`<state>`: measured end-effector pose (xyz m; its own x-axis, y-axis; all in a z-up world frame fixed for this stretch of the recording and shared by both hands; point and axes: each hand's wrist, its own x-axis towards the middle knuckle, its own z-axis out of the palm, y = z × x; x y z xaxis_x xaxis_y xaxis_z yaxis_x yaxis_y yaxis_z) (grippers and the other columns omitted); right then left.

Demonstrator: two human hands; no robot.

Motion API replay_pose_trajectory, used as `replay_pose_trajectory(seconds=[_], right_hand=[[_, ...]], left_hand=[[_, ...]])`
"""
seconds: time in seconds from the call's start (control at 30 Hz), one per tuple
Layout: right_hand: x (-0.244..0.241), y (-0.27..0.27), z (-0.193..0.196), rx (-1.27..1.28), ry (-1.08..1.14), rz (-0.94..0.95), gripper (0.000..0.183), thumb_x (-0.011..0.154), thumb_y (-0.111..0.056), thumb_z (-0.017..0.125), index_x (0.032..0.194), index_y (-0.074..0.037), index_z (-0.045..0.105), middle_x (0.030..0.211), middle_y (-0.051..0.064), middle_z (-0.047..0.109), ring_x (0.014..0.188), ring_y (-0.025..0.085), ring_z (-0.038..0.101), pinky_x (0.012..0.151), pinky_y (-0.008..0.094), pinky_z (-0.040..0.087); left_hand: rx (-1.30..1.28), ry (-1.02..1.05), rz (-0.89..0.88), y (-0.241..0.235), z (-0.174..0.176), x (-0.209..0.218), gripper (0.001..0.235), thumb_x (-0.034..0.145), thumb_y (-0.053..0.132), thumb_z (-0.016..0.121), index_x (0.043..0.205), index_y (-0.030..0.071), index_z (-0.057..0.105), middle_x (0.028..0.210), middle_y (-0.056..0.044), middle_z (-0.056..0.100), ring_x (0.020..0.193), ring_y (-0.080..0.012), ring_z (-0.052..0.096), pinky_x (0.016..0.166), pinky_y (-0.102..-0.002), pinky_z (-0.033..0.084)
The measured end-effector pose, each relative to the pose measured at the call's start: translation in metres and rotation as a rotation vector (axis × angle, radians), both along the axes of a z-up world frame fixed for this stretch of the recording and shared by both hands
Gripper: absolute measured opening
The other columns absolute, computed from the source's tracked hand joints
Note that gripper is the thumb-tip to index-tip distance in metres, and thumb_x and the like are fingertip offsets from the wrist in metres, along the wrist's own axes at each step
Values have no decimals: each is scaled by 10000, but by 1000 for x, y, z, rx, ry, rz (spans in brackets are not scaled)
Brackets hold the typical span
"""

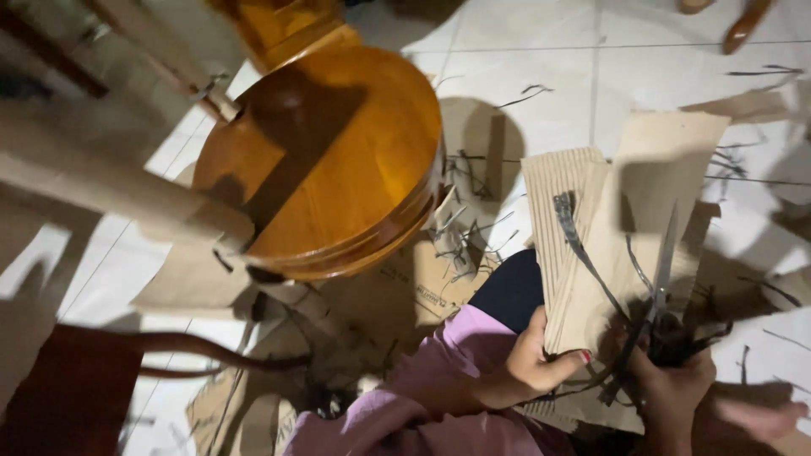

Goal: The person sits on the floor and uses scissors to cut strips of corrugated cardboard. They handle the cardboard pieces, cutting them into smaller sections and stacking them on their lap.

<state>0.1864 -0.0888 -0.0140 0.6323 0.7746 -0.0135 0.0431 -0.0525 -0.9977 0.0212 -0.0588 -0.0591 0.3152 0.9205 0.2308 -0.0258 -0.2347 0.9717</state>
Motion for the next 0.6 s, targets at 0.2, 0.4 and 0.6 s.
replay_pose_trajectory(seconds=[0.2, 0.4, 0.6], right_hand=[[-5, 0, -2, 77, -101, -40, 409, 757, -11, 796, 1140, -51, 659, 1014, 40, 680, 903, 100, 582, 816, 258, 503], [-19, -8, 10, 38, -94, -29, 327, 772, -30, 781, 1074, -44, 656, 937, 36, 666, 847, 114, 558, 726, 281, 475], [-7, -16, 4, 81, -86, 33, 272, 795, 21, 755, 1027, -64, 642, 906, 29, 671, 831, 105, 591, 747, 254, 488]], left_hand=[[-185, -116, -135, 2, 41, -23, 864, 886, 495, 677, 1536, 87, 278, 1472, -120, 511, 1332, -241, 505, 1059, -412, 447], [-155, -180, -119, -6, 40, -29, 746, 909, 318, 685, 1506, 67, 315, 1425, -122, 529, 1324, -247, 504, 1085, -399, 433], [-135, -165, -99, -17, 23, -17, 783, 918, 367, 700, 1521, 70, 298, 1468, -116, 507, 1349, -222, 498, 1095, -370, 420]])
